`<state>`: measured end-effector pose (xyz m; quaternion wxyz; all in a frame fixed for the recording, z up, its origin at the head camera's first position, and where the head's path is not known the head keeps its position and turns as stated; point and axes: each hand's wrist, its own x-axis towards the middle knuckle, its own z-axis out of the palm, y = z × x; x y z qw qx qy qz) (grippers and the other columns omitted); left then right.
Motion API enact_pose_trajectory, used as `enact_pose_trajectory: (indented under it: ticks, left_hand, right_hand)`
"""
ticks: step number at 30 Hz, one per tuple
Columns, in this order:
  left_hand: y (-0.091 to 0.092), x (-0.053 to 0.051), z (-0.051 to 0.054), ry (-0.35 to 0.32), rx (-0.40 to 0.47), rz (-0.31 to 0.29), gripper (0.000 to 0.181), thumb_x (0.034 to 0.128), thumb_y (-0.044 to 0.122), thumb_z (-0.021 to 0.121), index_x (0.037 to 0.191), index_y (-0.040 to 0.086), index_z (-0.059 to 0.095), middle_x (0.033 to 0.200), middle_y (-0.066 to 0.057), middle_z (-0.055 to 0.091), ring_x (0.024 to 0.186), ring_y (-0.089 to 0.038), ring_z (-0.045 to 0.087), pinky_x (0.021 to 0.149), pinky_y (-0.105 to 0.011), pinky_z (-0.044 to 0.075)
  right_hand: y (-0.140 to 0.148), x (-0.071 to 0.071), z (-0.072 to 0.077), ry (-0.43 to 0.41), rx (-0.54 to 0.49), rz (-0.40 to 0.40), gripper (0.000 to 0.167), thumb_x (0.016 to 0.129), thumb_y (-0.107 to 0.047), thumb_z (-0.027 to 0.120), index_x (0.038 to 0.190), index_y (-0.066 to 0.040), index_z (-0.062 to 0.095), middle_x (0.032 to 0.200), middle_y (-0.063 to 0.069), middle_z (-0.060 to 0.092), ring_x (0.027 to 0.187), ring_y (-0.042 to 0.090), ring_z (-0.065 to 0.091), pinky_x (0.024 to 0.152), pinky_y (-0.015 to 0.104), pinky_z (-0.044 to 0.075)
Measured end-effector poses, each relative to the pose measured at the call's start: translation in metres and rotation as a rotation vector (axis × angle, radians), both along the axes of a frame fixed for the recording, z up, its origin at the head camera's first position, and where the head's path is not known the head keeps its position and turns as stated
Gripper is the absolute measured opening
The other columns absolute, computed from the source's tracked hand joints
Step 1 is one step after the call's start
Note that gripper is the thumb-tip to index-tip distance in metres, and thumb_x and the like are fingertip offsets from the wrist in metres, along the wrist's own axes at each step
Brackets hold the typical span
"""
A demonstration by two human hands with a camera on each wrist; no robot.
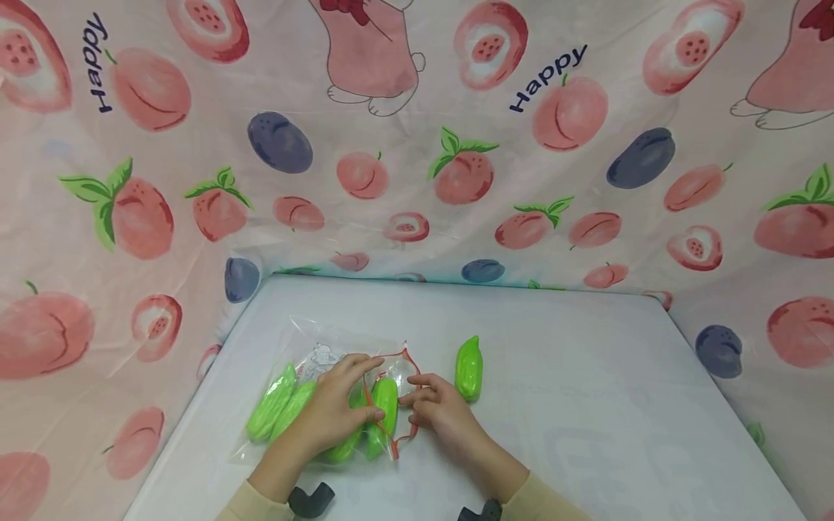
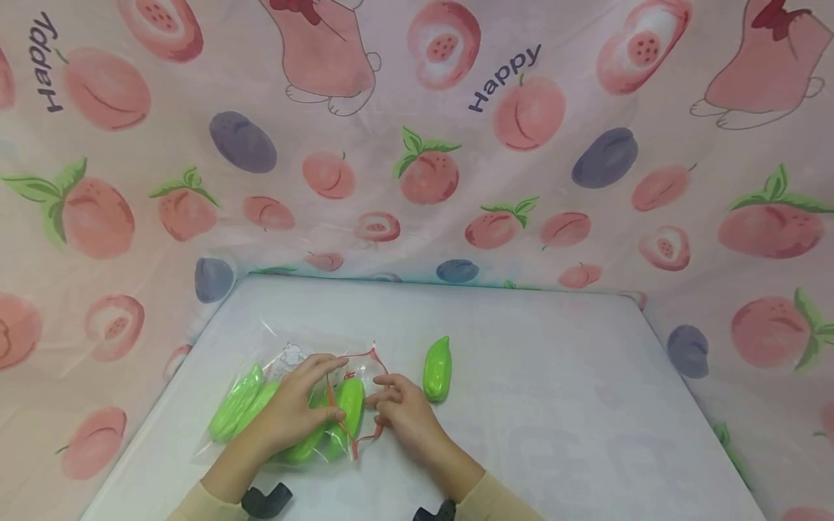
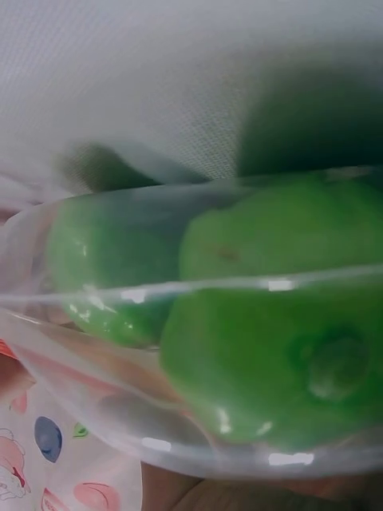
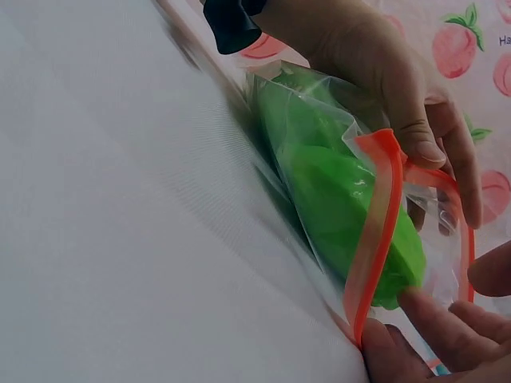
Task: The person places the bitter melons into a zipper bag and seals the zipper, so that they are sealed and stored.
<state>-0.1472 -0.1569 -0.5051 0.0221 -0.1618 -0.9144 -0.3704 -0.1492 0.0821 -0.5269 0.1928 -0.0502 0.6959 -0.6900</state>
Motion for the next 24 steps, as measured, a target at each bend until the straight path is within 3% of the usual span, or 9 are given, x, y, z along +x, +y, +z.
enact_pose_trajectory:
  ticks: [7,13,17,24]
  left_hand:
    - [0.0007,0.0004,0.0012,0.008,0.004,0.000,0.086,0.0759,0.025,0.099,0.152,0.032,0.060,0.154,0.002,0.058,0.144,-0.030,0.057,0.122,-0.070,0.035]
    - [0.0008,0.0005,0.0017,-0.004,0.000,0.001,0.087,0.0758,0.025,0.099,0.153,0.033,0.059,0.155,0.003,0.057,0.145,-0.031,0.056,0.122,-0.070,0.035]
    - [0.0011,0.0001,0.0016,-0.007,-0.002,0.002,0.087,0.0761,0.026,0.098,0.153,0.033,0.058,0.155,0.004,0.057,0.145,-0.030,0.056,0.122,-0.069,0.034]
    - [0.0017,0.0001,0.0019,-0.006,-0.002,0.004,0.089,0.0757,0.025,0.099,0.155,0.029,0.058,0.155,0.004,0.057,0.146,-0.030,0.055,0.123,-0.068,0.034]
  right_hand:
    - [0.0006,-0.0019,-0.0015,-0.008,-0.018,-0.020,0.054,0.100,-0.004,0.061,0.152,0.003,0.049,0.143,0.023,0.068,0.127,0.033,0.068,0.092,0.033,0.064]
    - [0.0004,-0.0023,-0.0015,0.015,0.029,-0.001,0.060,0.090,0.000,0.062,0.149,0.000,0.055,0.133,0.020,0.075,0.116,0.027,0.070,0.083,0.023,0.057]
    - [-0.0002,-0.0014,-0.0009,0.024,0.047,0.010,0.058,0.090,-0.001,0.061,0.148,0.000,0.056,0.131,0.019,0.077,0.105,0.022,0.070,0.083,0.023,0.056]
    - [-0.0010,-0.0001,0.0013,0.021,0.050,0.022,0.058,0.090,-0.002,0.061,0.148,0.002,0.056,0.129,0.019,0.077,0.111,0.022,0.070,0.086,0.025,0.057]
